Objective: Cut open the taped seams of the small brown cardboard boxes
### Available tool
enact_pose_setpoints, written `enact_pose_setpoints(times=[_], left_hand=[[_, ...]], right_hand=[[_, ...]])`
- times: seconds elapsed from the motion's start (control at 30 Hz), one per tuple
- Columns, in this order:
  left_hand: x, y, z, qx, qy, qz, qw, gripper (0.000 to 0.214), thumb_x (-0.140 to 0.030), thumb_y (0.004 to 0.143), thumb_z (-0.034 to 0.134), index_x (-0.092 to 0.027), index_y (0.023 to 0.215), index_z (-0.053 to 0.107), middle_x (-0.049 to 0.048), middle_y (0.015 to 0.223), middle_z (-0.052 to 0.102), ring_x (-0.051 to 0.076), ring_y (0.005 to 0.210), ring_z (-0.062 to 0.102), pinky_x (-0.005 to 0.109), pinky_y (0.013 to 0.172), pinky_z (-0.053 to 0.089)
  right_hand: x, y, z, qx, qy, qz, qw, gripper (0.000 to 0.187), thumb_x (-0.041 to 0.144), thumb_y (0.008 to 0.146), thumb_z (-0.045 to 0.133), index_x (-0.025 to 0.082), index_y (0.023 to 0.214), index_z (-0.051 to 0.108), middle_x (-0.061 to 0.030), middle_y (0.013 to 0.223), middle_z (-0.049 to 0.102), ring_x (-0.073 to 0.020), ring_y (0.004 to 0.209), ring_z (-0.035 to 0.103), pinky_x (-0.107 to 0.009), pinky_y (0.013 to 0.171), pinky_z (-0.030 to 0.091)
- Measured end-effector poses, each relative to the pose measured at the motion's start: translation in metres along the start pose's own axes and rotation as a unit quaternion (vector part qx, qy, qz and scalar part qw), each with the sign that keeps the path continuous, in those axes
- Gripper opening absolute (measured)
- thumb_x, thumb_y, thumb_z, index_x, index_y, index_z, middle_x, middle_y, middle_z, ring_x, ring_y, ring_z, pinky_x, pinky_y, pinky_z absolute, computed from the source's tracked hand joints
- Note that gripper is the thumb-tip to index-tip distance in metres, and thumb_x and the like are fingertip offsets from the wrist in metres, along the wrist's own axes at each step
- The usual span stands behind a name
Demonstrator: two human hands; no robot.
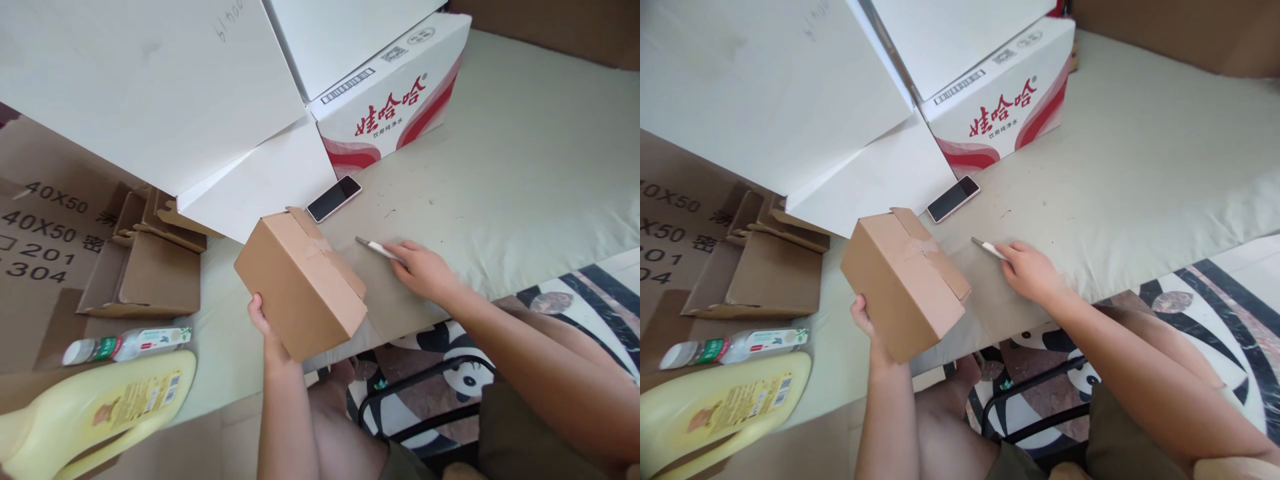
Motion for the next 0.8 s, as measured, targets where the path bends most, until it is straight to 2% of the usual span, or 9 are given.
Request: enact_pose_setpoints(times=[0.13, 0.33, 0.5, 0.67, 0.8], left_hand=[[0.0, -0.004, 0.004, 0.027, -0.003, -0.017, 0.999, 0.047, -0.061, 0.07, 0.069, -0.025, 0.099, 0.068, -0.0022, 0.088, 0.073, 0.023, 0.079, 0.068, 0.036, 0.072, 0.055], [0.003, -0.005, 0.009, 0.009, 0.011, -0.023, 1.0, 0.05, -0.061, 0.065, 0.071, -0.023, 0.098, 0.069, 0.0006, 0.087, 0.073, 0.023, 0.077, 0.068, 0.036, 0.07, 0.055], [0.002, -0.005, 0.011, 0.005, 0.007, -0.005, 1.0, 0.046, -0.057, 0.063, 0.074, -0.024, 0.094, 0.069, 0.0006, 0.085, 0.074, 0.024, 0.076, 0.068, 0.035, 0.067, 0.054], [0.001, -0.006, 0.011, -0.003, 0.015, -0.039, 0.999, 0.049, -0.057, 0.061, 0.076, -0.023, 0.096, 0.069, 0.0015, 0.086, 0.074, 0.024, 0.078, 0.068, 0.034, 0.067, 0.052], [0.002, -0.005, 0.012, -0.009, 0.021, -0.036, 0.999, 0.052, -0.059, 0.06, 0.075, -0.024, 0.097, 0.069, 0.0024, 0.088, 0.073, 0.025, 0.077, 0.067, 0.036, 0.068, 0.052]], right_hand=[[-0.001, 0.001, 0.002, -0.015, 0.041, -0.054, 0.998, 0.038, 0.029, 0.094, 0.045, 0.016, 0.123, 0.067, -0.0152, 0.111, 0.068, -0.0304, 0.105, 0.064, -0.041, 0.087, 0.051], [0.004, 0.0, 0.005, 0.023, 0.126, -0.1, 0.987, 0.03, 0.028, 0.093, 0.048, 0.018, 0.114, 0.067, -0.0112, 0.106, 0.068, -0.021, 0.085, 0.065, -0.035, 0.077, 0.05], [0.004, 0.0, 0.005, 0.029, 0.125, -0.093, 0.987, 0.03, 0.028, 0.093, 0.046, 0.017, 0.111, 0.067, -0.0122, 0.104, 0.069, -0.0224, 0.088, 0.065, -0.035, 0.078, 0.049], [0.005, 0.0, 0.004, 0.028, 0.125, -0.096, 0.987, 0.029, 0.026, 0.092, 0.046, 0.017, 0.11, 0.068, -0.0117, 0.102, 0.07, -0.022, 0.086, 0.065, -0.034, 0.076, 0.049], [0.004, 0.0, 0.004, 0.024, 0.126, -0.105, 0.986, 0.027, 0.025, 0.092, 0.047, 0.018, 0.107, 0.068, -0.0113, 0.101, 0.07, -0.0219, 0.086, 0.066, -0.034, 0.075, 0.049]])
Point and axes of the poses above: each hand's wrist, its own y-axis towards the middle knuckle, its own z-axis out of the palm, x = y × z, the point moved 1 cm from there along y, towards the middle knuckle
